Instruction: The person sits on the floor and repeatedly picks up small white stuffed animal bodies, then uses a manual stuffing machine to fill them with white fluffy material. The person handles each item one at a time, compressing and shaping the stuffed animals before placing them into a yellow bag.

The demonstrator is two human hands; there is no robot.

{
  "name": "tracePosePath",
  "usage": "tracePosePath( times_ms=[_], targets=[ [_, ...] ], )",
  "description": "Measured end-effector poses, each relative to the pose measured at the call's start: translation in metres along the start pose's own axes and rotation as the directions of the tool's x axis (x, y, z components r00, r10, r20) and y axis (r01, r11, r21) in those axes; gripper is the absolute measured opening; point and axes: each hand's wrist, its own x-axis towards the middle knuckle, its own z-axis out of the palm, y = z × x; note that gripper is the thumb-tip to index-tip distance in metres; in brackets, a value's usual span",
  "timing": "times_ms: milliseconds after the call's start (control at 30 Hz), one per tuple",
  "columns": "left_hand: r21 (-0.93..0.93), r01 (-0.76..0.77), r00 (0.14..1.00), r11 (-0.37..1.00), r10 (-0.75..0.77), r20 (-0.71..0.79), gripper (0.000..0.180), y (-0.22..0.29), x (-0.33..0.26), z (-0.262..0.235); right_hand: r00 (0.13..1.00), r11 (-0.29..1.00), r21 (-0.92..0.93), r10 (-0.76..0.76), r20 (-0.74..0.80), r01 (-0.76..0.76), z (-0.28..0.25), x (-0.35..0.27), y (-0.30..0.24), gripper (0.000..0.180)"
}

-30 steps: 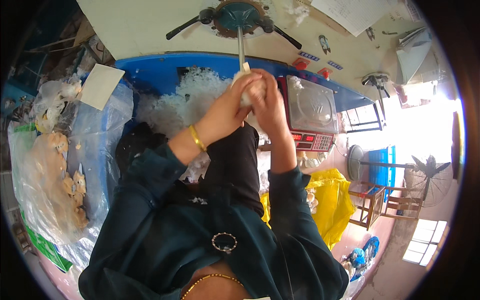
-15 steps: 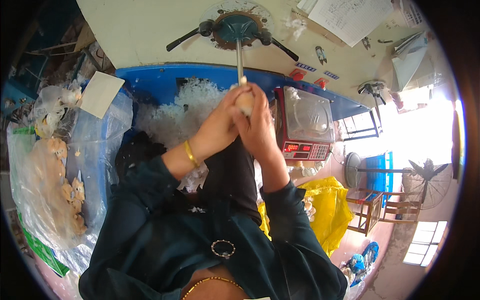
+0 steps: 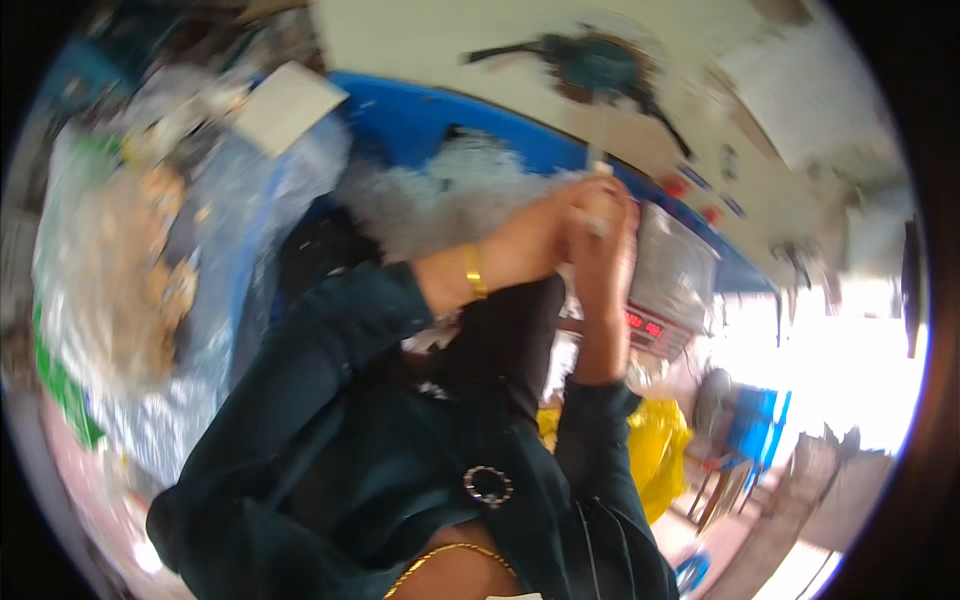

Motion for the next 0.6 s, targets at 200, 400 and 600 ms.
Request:
tracePosePath(
  times_ms=[200,400,600],
  targets=[
    [0.012,-0.055,0.991,0.998,0.053,0.122,0.087,0.023,-0.033,-0.019,0.992,0.983,0.138,0.128,-0.020,-0.124,-0.005,-0.038,-0.004,0.052],
    [0.596,0.623,0.782,0.507,-0.422,-0.458,0.041,-0.007,-0.155,-0.182,0.876,0.873,-0.446,0.362,0.319,-0.198,-0.107,-0.109,0.089,0.050],
    [0.369,0.784,0.309,-0.499,-0.201,-0.930,0.025,0.000,-0.343,-0.329,0.487,0.510,-0.721,0.830,0.271,-0.469,-0.209,-0.204,0.187,0.056]
  ],
)
